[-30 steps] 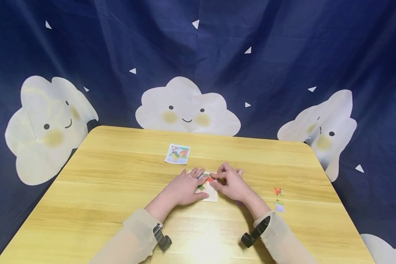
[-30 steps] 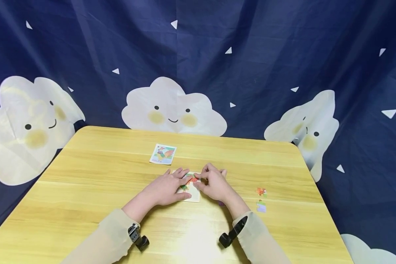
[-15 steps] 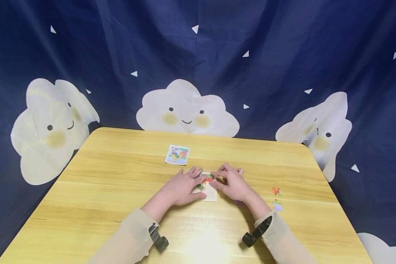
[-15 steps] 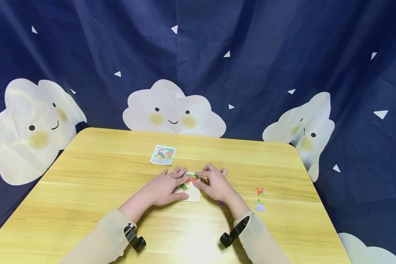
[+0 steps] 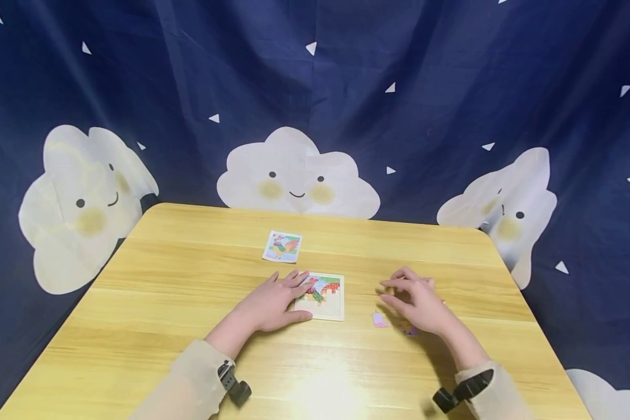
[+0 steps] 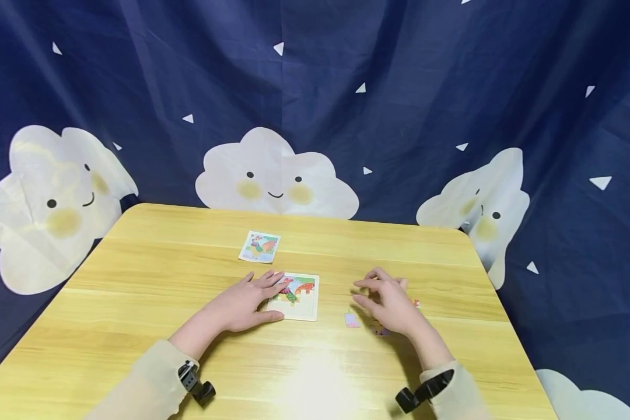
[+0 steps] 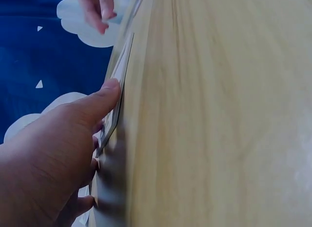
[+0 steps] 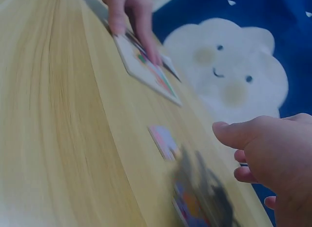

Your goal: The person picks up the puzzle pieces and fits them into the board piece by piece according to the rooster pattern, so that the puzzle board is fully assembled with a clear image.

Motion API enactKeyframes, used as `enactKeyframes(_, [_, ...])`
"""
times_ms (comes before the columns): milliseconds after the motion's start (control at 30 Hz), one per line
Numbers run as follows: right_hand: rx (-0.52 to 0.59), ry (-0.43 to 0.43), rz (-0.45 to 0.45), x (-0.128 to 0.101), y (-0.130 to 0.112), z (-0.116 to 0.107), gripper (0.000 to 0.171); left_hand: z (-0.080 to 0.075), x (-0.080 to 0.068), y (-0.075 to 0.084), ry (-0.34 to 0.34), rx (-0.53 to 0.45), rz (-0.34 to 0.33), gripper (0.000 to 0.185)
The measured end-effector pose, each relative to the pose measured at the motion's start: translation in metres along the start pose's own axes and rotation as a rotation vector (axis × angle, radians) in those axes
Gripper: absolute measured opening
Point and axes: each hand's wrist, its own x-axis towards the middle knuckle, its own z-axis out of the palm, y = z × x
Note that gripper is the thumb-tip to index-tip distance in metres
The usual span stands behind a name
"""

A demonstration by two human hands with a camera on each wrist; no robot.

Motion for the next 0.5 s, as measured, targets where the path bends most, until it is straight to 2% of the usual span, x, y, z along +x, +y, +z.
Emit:
enactKeyframes(267, [-0.008,-0.009,0.067,-0.037,0.027,-0.034,0.035,0.002,0.002,0.0,-0.007,-0.008,-0.009,0.081])
enactKeyframes(500, [-0.059,0.02,0.116,-0.057,0.044,-0.052,0.038,0.001,0.002,0.0,-0.014,-0.023,-0.018,0.081])
